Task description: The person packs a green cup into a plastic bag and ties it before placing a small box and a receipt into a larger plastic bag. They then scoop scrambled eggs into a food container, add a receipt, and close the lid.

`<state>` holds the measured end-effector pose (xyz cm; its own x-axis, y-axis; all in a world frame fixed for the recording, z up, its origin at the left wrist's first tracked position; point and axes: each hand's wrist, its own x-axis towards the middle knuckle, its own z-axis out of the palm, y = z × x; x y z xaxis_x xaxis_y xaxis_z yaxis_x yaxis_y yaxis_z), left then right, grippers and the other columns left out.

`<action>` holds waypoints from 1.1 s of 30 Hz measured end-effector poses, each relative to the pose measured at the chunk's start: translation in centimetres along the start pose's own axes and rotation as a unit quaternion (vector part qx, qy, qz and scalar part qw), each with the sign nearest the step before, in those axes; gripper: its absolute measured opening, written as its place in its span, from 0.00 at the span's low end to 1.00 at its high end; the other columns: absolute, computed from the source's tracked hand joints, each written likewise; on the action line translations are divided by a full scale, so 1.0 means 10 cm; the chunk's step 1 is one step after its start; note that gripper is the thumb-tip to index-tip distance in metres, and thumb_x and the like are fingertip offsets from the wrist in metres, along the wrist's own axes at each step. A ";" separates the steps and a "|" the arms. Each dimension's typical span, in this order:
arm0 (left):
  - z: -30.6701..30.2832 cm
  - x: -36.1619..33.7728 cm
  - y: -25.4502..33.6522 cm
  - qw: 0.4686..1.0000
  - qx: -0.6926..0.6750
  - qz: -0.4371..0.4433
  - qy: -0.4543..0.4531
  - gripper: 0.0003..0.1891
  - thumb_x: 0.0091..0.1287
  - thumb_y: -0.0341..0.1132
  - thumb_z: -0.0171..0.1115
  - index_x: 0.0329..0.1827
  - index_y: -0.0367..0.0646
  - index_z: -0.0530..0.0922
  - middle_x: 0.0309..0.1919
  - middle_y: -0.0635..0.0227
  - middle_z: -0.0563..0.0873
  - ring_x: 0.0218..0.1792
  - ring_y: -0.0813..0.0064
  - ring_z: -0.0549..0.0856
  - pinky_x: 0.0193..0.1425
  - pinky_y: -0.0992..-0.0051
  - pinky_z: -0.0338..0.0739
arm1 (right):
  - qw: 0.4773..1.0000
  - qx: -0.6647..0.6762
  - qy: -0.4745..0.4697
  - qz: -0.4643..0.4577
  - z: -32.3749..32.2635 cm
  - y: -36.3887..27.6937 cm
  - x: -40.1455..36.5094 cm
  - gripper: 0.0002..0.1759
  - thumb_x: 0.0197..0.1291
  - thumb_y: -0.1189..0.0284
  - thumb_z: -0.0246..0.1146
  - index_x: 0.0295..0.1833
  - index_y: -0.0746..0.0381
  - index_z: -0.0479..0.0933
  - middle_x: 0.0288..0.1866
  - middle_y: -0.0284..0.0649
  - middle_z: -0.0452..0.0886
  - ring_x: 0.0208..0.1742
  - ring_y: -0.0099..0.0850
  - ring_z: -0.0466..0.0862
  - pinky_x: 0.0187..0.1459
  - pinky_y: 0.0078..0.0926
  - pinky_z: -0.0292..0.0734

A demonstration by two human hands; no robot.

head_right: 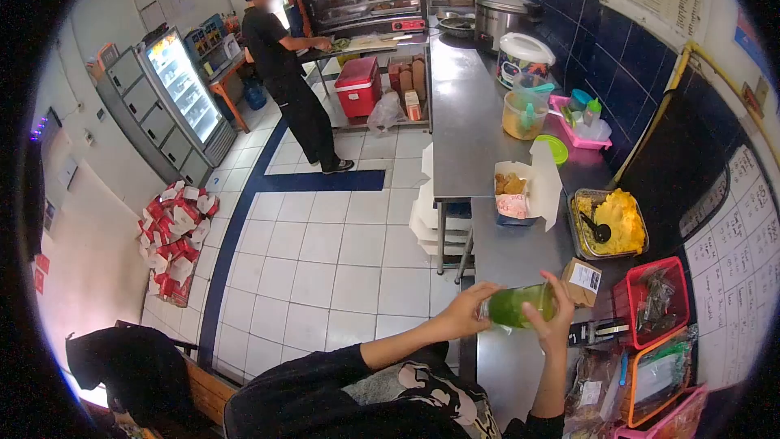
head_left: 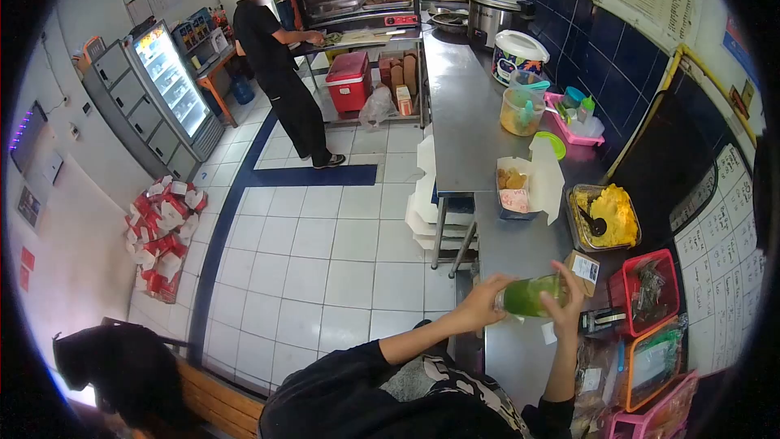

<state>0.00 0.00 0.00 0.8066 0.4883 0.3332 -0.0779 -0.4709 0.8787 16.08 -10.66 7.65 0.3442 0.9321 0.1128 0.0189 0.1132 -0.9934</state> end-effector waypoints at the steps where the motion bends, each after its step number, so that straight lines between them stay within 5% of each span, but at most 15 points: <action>1: -0.03 0.04 0.05 0.999 -0.014 -0.036 -0.014 0.36 0.48 0.23 0.64 0.65 0.38 0.64 0.60 0.57 0.68 0.44 0.68 0.78 0.47 0.77 0.73 | 0.989 -0.135 0.031 -0.043 0.01 0.00 0.04 0.34 0.41 0.63 0.68 0.58 0.61 0.72 0.51 0.44 0.72 0.55 0.37 0.69 0.56 0.35 0.66; 2: -0.05 0.05 0.11 0.996 -0.030 -0.074 -0.029 0.37 0.47 0.23 0.64 0.65 0.36 0.64 0.57 0.58 0.69 0.32 0.69 0.80 0.35 0.76 0.76 | 0.958 -0.268 0.061 -0.083 0.02 0.00 0.05 0.35 0.36 0.66 0.71 0.56 0.62 0.73 0.47 0.44 0.72 0.52 0.38 0.70 0.53 0.36 0.67; 6: -0.14 -0.09 0.45 0.997 -0.043 -0.062 -0.009 0.36 0.46 0.23 0.64 0.63 0.35 0.65 0.54 0.59 0.71 0.26 0.72 0.77 0.30 0.76 0.75 | 0.843 -0.515 0.061 -0.146 0.40 0.01 -0.07 0.37 0.30 0.68 0.71 0.54 0.64 0.74 0.42 0.46 0.70 0.47 0.44 0.69 0.49 0.38 0.68; 12: -0.74 -0.09 0.86 0.980 -0.099 -0.108 -0.131 0.35 0.51 0.33 0.69 0.63 0.35 0.66 0.59 0.52 0.71 0.42 0.69 0.81 0.42 0.74 0.76 | 0.904 -0.408 -0.069 -0.112 0.21 -0.27 -0.08 0.38 0.29 0.67 0.72 0.55 0.63 0.74 0.40 0.43 0.71 0.44 0.38 0.73 0.49 0.31 0.68; 14: -0.93 -0.06 0.78 0.966 0.189 0.175 0.022 0.37 0.55 0.43 0.69 0.65 0.36 0.64 0.59 0.51 0.73 0.54 0.65 0.77 0.56 0.68 0.71 | 0.918 -0.357 -0.132 -0.109 0.16 -0.51 -0.09 0.39 0.30 0.66 0.73 0.56 0.63 0.74 0.40 0.41 0.71 0.43 0.35 0.74 0.48 0.29 0.68; 15: -0.89 -0.07 0.71 0.967 0.185 0.173 0.020 0.37 0.55 0.43 0.69 0.65 0.36 0.64 0.59 0.51 0.73 0.54 0.65 0.77 0.56 0.68 0.71 | 0.927 -0.303 -0.193 -0.108 0.15 -0.65 -0.08 0.40 0.30 0.66 0.73 0.57 0.63 0.74 0.39 0.40 0.72 0.42 0.32 0.74 0.47 0.27 0.68; 17: -0.76 -0.04 0.60 0.981 -0.051 0.072 -0.175 0.40 0.55 0.55 0.65 0.62 0.34 0.64 0.56 0.45 0.74 0.60 0.56 0.72 0.64 0.61 0.64 | 0.928 -0.278 -0.225 -0.108 0.22 -0.86 -0.05 0.40 0.33 0.65 0.73 0.58 0.63 0.73 0.41 0.39 0.72 0.44 0.30 0.73 0.47 0.25 0.67; 18: -0.70 0.00 0.59 0.933 -0.114 -0.060 -0.336 0.43 0.55 0.48 0.69 0.68 0.35 0.57 0.60 0.52 0.71 0.63 0.68 0.68 0.68 0.66 0.61 | 0.928 -0.253 -0.243 -0.127 0.26 -0.91 -0.03 0.40 0.34 0.64 0.73 0.59 0.63 0.73 0.42 0.39 0.73 0.44 0.30 0.73 0.47 0.25 0.67; 19: -0.58 0.01 0.49 0.931 -0.119 -0.058 -0.341 0.43 0.55 0.48 0.69 0.68 0.35 0.57 0.60 0.52 0.71 0.63 0.68 0.68 0.68 0.66 0.61 | 0.928 -0.228 -0.259 -0.145 0.30 -0.96 0.00 0.40 0.35 0.64 0.72 0.60 0.63 0.72 0.42 0.39 0.73 0.44 0.31 0.74 0.48 0.25 0.67; 21: -0.29 -0.05 0.24 0.975 -0.174 -0.016 -0.139 0.42 0.58 0.45 0.66 0.68 0.35 0.54 0.59 0.53 0.71 0.63 0.69 0.68 0.67 0.67 0.62 | 0.911 -0.274 -0.238 -0.194 0.38 -0.94 0.09 0.40 0.38 0.63 0.70 0.62 0.63 0.70 0.44 0.42 0.73 0.45 0.34 0.73 0.50 0.28 0.66; 23: -0.34 0.06 0.26 0.933 -0.311 -0.110 -0.143 0.36 0.62 0.36 0.61 0.69 0.37 0.51 0.59 0.57 0.71 0.57 0.69 0.75 0.61 0.69 0.72 | 0.907 -0.319 -0.189 -0.197 0.41 -0.89 0.14 0.43 0.38 0.62 0.70 0.65 0.63 0.67 0.46 0.45 0.73 0.46 0.37 0.73 0.50 0.30 0.67; 24: -0.37 0.09 0.40 0.898 -0.393 -0.133 -0.144 0.47 0.59 0.51 0.63 0.72 0.36 0.46 0.64 0.52 0.63 0.65 0.63 0.65 0.68 0.66 0.61 | 0.889 -0.360 -0.197 -0.204 0.40 -0.99 0.16 0.44 0.41 0.61 0.71 0.66 0.62 0.65 0.48 0.45 0.73 0.48 0.38 0.74 0.52 0.29 0.67; 27: -0.44 0.04 0.67 0.779 -0.582 -0.181 -0.148 0.41 0.60 0.50 0.62 0.70 0.40 0.52 0.59 0.58 0.69 0.59 0.68 0.73 0.62 0.67 0.70 | 0.865 -0.357 -0.272 -0.225 0.30 -1.23 0.18 0.41 0.47 0.60 0.70 0.67 0.61 0.63 0.55 0.50 0.73 0.56 0.40 0.75 0.56 0.29 0.67; 30: -0.49 0.02 0.71 0.779 -0.587 -0.165 -0.143 0.40 0.60 0.51 0.61 0.68 0.40 0.54 0.59 0.60 0.69 0.60 0.67 0.72 0.63 0.67 0.69 | 0.939 -0.220 -0.226 -0.134 0.17 -1.58 0.08 0.37 0.48 0.63 0.69 0.64 0.61 0.66 0.56 0.48 0.73 0.55 0.39 0.76 0.55 0.30 0.69; 33: -0.48 -0.04 0.67 0.783 -0.588 -0.171 -0.112 0.41 0.59 0.50 0.62 0.70 0.41 0.52 0.60 0.59 0.68 0.62 0.67 0.70 0.64 0.66 0.67 | 0.886 -0.375 -0.228 -0.146 0.31 -1.57 -0.14 0.29 0.46 0.73 0.70 0.56 0.65 0.71 0.56 0.44 0.74 0.56 0.35 0.76 0.51 0.26 0.74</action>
<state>-3.63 0.14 7.38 0.9702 0.2352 0.0581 -0.2150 0.7254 0.6538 12.41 -12.66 23.20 -0.1906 0.9623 0.1941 0.7230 0.2714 -0.6353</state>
